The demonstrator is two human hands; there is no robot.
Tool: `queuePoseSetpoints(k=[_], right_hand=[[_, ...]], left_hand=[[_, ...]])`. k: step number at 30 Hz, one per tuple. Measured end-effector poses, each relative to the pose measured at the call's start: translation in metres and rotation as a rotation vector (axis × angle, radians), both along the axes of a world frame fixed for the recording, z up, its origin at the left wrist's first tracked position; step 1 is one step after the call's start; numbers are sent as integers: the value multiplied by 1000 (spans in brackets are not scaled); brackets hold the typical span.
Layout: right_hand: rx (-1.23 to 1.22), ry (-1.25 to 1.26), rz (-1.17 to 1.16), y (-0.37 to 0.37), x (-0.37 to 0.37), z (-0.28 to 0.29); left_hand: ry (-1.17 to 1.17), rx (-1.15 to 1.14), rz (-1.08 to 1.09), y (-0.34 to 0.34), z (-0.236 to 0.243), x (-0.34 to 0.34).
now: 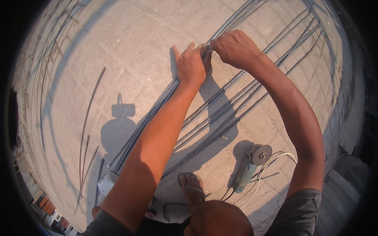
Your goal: The person sits on a concrete floor and uses an angle grinder to cut several long metal rods. They arrange the rods on a white foam block, measure them, and cut them to length, creating a pile of cut pieces.
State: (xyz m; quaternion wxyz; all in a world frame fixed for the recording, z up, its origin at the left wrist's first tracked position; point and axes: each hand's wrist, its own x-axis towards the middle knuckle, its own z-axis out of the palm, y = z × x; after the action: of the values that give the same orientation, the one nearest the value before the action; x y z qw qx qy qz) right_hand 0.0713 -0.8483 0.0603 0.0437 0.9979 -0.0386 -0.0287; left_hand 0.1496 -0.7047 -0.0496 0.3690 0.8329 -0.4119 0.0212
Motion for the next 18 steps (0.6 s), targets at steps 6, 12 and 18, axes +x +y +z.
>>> queuePoseSetpoints(k=[6, 12, 18], right_hand=[[41, -73, 40, -23, 20, 3], [-111, 70, -4, 2, 24, 6], [94, 86, -29, 0, 48, 23]], left_hand=[[297, 422, -36, -7, 41, 8], [-88, 228, 106, -4, -12, 12], [28, 205, -61, -6, 8, 0]])
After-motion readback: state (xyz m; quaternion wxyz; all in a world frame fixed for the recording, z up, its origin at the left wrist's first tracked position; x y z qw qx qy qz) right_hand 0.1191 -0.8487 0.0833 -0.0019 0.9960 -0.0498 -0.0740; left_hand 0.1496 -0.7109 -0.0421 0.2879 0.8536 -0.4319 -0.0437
